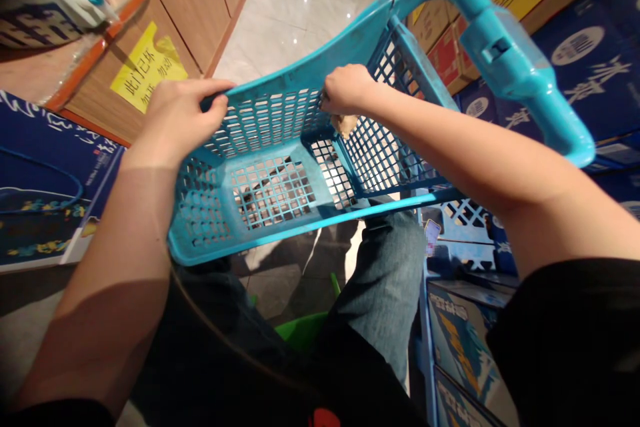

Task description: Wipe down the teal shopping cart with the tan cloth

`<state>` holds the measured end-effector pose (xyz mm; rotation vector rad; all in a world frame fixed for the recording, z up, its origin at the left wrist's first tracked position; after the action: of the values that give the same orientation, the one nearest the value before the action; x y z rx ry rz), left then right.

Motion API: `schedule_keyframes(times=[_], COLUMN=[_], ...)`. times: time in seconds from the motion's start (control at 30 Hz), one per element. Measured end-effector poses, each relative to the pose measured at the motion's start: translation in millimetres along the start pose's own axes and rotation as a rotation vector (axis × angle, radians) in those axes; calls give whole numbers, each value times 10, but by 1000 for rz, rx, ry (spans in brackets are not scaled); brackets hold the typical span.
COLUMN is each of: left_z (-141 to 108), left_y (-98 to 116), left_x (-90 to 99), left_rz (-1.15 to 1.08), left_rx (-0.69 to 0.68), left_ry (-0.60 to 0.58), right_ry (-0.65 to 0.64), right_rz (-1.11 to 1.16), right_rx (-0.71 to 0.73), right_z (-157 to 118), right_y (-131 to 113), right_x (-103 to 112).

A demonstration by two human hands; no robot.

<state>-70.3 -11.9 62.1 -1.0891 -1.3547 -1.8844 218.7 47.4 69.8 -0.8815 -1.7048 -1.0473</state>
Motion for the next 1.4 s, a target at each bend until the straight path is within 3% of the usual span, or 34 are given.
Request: schedule_keyframes(times=[0.17, 0.27, 0.33, 0.57, 0.67, 0.77, 0.87, 0.97, 1.03, 1.13, 1.27, 1.4], left_z=[25, 39, 41, 36, 43, 39, 27, 19, 19, 25, 35, 30], left_y=[-62, -110, -125, -88, -71, -62, -64, -69, -75, -89, -104, -107], left_x=[-33, -52, -55, -53, -55, -50, -41, -34, -28, -29, -46, -48], left_rz=[40, 51, 36, 42, 38, 25, 23, 26, 33, 34, -5, -27], left_rx=[22, 6, -13, 21, 30, 18, 12, 2, -2, 1, 16, 15], left_ry=[5, 22, 36, 25, 18, 33, 44, 33, 33, 29, 19, 33], right_ry=[-25, -7, 11, -42, -42, -32, -15, -7, 11, 27, 3, -47], right_rz=[55, 103, 100, -63, -79, -53, 39, 129, 157, 120, -20, -83], right_rx=[404, 495, 398, -211, -278, -147, 57, 261, 276, 89, -165, -183], right_z=[-150, -172, -130, -91, -98, -83, -109, -179, -207, -192, -129, -33], right_y=[-618, -761, -659, 142, 233, 43, -330, -691, -774, -575, -31, 262], right_x=[148, 260, 278, 267, 268, 239, 264, 390, 497, 573, 434, 137])
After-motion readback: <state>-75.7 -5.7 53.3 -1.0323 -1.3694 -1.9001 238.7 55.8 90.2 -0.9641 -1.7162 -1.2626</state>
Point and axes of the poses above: each hand's wrist, its own z-axis towards the middle knuckle, its own x-axis out of the back of the hand, y = z × x, the point moved 4 cm from there along z, towards the middle knuckle, and after that the axes turned 1 degree about -y, right-handed, at the moved point
